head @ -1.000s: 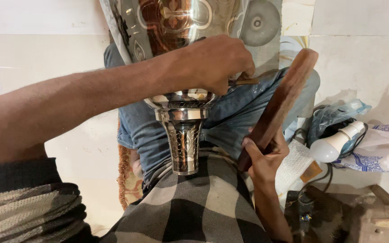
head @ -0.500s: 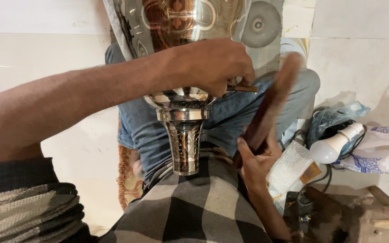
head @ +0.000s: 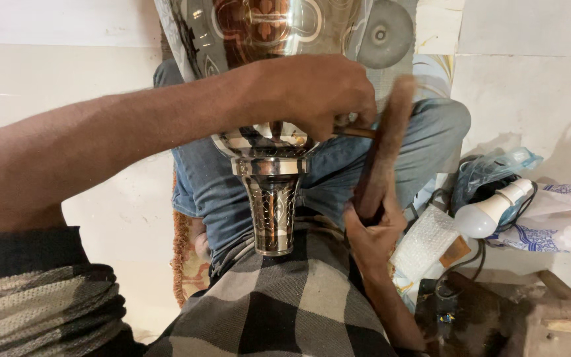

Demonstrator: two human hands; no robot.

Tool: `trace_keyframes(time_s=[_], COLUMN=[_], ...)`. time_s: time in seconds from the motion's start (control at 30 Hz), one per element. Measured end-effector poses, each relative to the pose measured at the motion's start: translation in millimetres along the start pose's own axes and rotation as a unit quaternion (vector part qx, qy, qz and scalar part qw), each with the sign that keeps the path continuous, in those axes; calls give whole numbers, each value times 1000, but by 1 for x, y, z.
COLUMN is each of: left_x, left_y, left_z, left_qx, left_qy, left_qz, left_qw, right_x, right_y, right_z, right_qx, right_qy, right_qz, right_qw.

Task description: The person holds a large, polished metal vase on their lap and repeatedly strikes its surface with a wooden mallet. They rotate the vase to work on different areas, using a small wooden tool to guide the strikes.

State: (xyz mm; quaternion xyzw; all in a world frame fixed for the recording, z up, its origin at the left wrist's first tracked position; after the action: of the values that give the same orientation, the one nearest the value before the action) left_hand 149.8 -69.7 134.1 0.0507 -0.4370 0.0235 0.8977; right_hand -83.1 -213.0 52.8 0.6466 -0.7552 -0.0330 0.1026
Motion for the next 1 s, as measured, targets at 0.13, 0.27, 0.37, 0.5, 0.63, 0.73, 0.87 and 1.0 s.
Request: trace_keyframes(time_s=[0.13, 0.27, 0.37, 0.5, 0.63, 0.73, 0.87, 1.0], left_x=[-1, -1, 0, 1, -1, 1, 5, 4], left_y=[5, 7, 8, 7, 5, 8, 13, 13], left_z=[-4, -3, -3, -2, -2, -3, -3, -3], left_qx=[37, -6, -19, -2, 39, 23, -58, -25], left_qy=[30, 14, 11, 29, 22, 23, -6, 26], left_qz=[-48, -22, -10, -33, -79, -72, -14, -43], left_qw=[998, 1000, 1000, 999, 996, 997, 998, 998], right_x=[-1, -2, -1, 0, -4, -5, -6, -4], right_y=[1, 0, 0, 2, 5, 6, 6, 6], right_z=[-6, -9, -7, 0, 6, 6, 4, 5], right_qx=[39, 13, 46, 21, 51, 79, 49, 20], right_qy=[-5, 80, 2, 82, 3, -62, 79, 18], right_qz=[4, -25, -10, 9, 14, 38, 8, 32], right_qw=[999, 996, 999, 996, 999, 994, 996, 999])
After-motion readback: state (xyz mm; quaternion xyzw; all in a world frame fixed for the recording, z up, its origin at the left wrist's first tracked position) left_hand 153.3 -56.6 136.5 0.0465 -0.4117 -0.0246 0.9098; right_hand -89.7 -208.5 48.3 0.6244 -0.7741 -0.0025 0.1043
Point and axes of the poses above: each hand's wrist, its own y-axis away from the middle knuckle, its own x-axis out of the back of the hand, z = x × y, the point moved 2 cm from there along -y, towards the middle knuckle, and after that the axes turned 12 degrees about -z, right-handed, at the moved point
